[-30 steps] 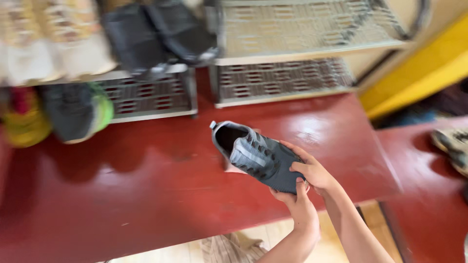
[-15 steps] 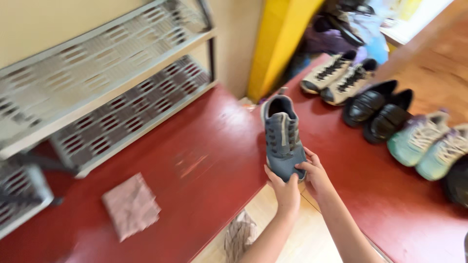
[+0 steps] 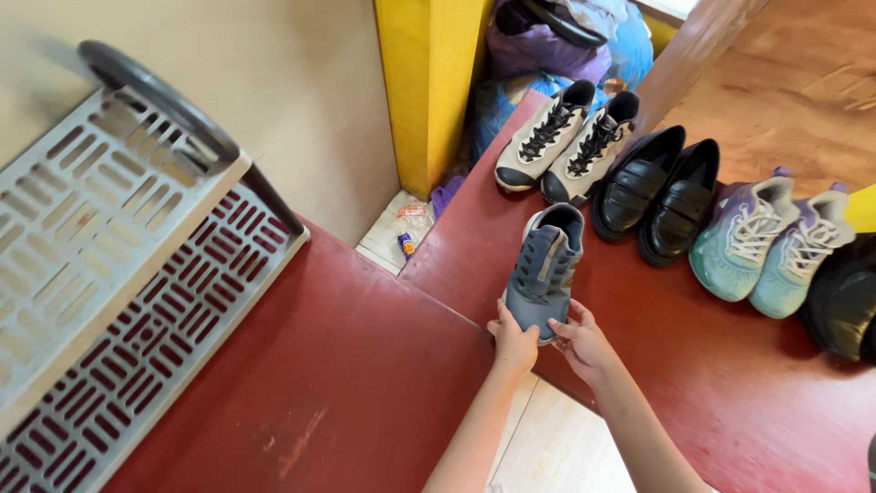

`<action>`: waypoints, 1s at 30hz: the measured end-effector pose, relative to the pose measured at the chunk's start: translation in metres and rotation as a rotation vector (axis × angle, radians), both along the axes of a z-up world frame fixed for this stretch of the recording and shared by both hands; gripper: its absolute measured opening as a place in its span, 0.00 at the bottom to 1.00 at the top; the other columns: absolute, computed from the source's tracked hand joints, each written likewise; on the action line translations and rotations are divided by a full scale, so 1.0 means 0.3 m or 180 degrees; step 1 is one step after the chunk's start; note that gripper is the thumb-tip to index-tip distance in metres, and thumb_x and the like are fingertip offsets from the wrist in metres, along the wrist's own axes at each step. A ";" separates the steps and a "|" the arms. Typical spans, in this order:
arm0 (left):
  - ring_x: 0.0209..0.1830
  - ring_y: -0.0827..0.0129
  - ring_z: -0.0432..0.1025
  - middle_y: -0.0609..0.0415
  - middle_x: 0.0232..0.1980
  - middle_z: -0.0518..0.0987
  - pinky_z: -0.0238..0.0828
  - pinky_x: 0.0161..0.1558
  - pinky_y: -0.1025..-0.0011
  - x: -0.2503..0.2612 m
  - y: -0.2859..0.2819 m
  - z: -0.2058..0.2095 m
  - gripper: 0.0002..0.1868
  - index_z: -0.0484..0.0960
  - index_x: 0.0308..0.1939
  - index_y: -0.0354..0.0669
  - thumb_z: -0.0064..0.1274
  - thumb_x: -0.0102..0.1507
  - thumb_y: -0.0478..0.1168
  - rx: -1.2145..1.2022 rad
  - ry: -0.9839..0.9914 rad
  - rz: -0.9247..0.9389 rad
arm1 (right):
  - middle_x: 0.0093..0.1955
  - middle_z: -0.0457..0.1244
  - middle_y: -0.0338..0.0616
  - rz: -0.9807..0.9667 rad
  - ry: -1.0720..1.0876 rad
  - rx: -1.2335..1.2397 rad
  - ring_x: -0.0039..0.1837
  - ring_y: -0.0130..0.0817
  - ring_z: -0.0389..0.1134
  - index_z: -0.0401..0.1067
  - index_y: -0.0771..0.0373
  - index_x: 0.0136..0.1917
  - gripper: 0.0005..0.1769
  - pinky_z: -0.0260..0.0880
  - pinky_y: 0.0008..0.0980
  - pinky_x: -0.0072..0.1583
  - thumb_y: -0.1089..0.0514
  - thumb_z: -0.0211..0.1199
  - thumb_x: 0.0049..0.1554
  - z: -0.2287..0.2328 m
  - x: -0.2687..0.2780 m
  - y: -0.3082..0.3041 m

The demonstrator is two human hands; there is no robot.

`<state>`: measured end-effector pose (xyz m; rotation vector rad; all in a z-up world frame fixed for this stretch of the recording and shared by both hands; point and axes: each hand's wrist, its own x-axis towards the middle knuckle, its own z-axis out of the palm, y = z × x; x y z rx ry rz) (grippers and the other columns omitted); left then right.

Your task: The person removes various shoes from a metal shoe rack and places them one by one onto a red bench. The person handles sneakers, loafers, and slip-ons, arranging them in a row on the bench surface.

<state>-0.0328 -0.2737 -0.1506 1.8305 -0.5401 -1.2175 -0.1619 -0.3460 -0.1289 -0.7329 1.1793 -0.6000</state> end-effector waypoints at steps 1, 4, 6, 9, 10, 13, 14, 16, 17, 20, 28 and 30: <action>0.65 0.47 0.65 0.34 0.70 0.56 0.68 0.62 0.64 0.020 -0.017 -0.011 0.53 0.37 0.81 0.43 0.55 0.61 0.36 -0.0066 0.0062 0.0022 | 0.61 0.66 0.47 -0.0029 0.0009 0.0040 0.53 0.31 0.66 0.47 0.54 0.79 0.44 0.64 0.34 0.51 0.68 0.62 0.55 -0.034 0.017 -0.016; 0.67 0.46 0.65 0.33 0.70 0.55 0.69 0.62 0.62 0.080 -0.054 -0.044 0.50 0.37 0.80 0.43 0.54 0.62 0.33 -0.0145 0.0105 -0.0019 | 0.61 0.65 0.48 -0.0121 0.0068 0.0191 0.54 0.32 0.67 0.44 0.53 0.80 0.45 0.64 0.36 0.52 0.69 0.60 0.56 -0.101 0.068 -0.045; 0.68 0.44 0.65 0.32 0.71 0.55 0.68 0.64 0.61 0.116 -0.073 -0.058 0.49 0.38 0.81 0.43 0.54 0.64 0.33 -0.0052 -0.0051 -0.0205 | 0.62 0.65 0.50 -0.0201 0.0156 0.0328 0.54 0.34 0.67 0.44 0.53 0.80 0.44 0.66 0.37 0.54 0.69 0.60 0.56 -0.117 0.099 -0.057; 0.71 0.43 0.63 0.31 0.73 0.53 0.67 0.66 0.60 0.155 -0.095 -0.074 0.49 0.37 0.81 0.45 0.53 0.64 0.33 0.0135 0.0011 -0.0355 | 0.64 0.63 0.51 -0.0204 0.0210 0.0447 0.56 0.34 0.67 0.43 0.53 0.79 0.44 0.67 0.38 0.56 0.69 0.60 0.56 -0.127 0.128 -0.062; 0.71 0.44 0.63 0.32 0.73 0.54 0.67 0.66 0.60 0.167 -0.096 -0.080 0.49 0.38 0.81 0.47 0.53 0.64 0.33 0.0163 0.0049 -0.0384 | 0.64 0.63 0.52 -0.0188 0.0262 0.0445 0.56 0.34 0.67 0.43 0.53 0.79 0.45 0.67 0.38 0.56 0.69 0.60 0.56 -0.132 0.134 -0.063; 0.73 0.44 0.61 0.34 0.75 0.54 0.64 0.67 0.60 0.178 -0.093 -0.113 0.51 0.39 0.82 0.49 0.54 0.62 0.35 0.0175 0.0036 -0.0401 | 0.64 0.63 0.53 -0.0129 0.0341 0.0382 0.56 0.34 0.66 0.44 0.55 0.79 0.45 0.66 0.37 0.56 0.71 0.61 0.55 -0.158 0.131 -0.070; 0.75 0.43 0.58 0.34 0.77 0.51 0.62 0.69 0.59 0.176 -0.094 -0.127 0.51 0.38 0.81 0.47 0.56 0.61 0.36 0.0142 -0.0053 -0.0362 | 0.64 0.63 0.53 -0.0109 0.0314 0.0335 0.55 0.34 0.66 0.45 0.56 0.79 0.45 0.66 0.36 0.56 0.72 0.61 0.55 -0.166 0.126 -0.071; 0.79 0.40 0.49 0.33 0.79 0.46 0.54 0.73 0.54 0.165 -0.092 -0.150 0.51 0.41 0.80 0.46 0.59 0.61 0.39 0.0066 -0.0328 -0.0360 | 0.66 0.62 0.52 -0.0027 0.0278 0.0207 0.56 0.35 0.65 0.48 0.57 0.80 0.46 0.65 0.36 0.56 0.73 0.61 0.53 -0.179 0.117 -0.071; 0.80 0.37 0.42 0.32 0.80 0.43 0.48 0.75 0.51 0.155 -0.089 -0.155 0.50 0.44 0.80 0.47 0.60 0.62 0.41 0.0019 -0.0507 -0.0398 | 0.68 0.61 0.51 0.0031 0.0277 0.0124 0.57 0.35 0.65 0.49 0.57 0.80 0.47 0.65 0.36 0.57 0.73 0.61 0.51 -0.178 0.109 -0.070; 0.83 0.37 0.34 0.33 0.82 0.40 0.36 0.77 0.44 0.125 -0.075 -0.131 0.47 0.49 0.80 0.49 0.60 0.62 0.44 -0.0134 -0.0684 -0.0357 | 0.76 0.56 0.49 0.0146 0.0509 -0.0142 0.66 0.32 0.62 0.52 0.57 0.81 0.47 0.63 0.33 0.63 0.71 0.61 0.51 -0.155 0.097 -0.057; 0.83 0.37 0.28 0.32 0.83 0.33 0.29 0.76 0.42 0.089 0.134 0.148 0.48 0.46 0.81 0.50 0.59 0.62 0.43 -0.0784 -0.0653 0.0447 | 0.82 0.49 0.42 0.0275 0.0509 -0.0458 0.75 0.30 0.56 0.52 0.55 0.82 0.45 0.58 0.34 0.66 0.62 0.62 0.53 0.056 0.136 0.090; 0.84 0.37 0.27 0.32 0.84 0.31 0.29 0.77 0.42 0.078 0.240 0.219 0.48 0.46 0.81 0.50 0.58 0.63 0.42 -0.0982 -0.0704 0.0687 | 0.82 0.50 0.43 0.0346 0.0393 -0.0606 0.75 0.26 0.55 0.52 0.56 0.82 0.44 0.59 0.31 0.66 0.61 0.62 0.55 0.118 0.146 0.170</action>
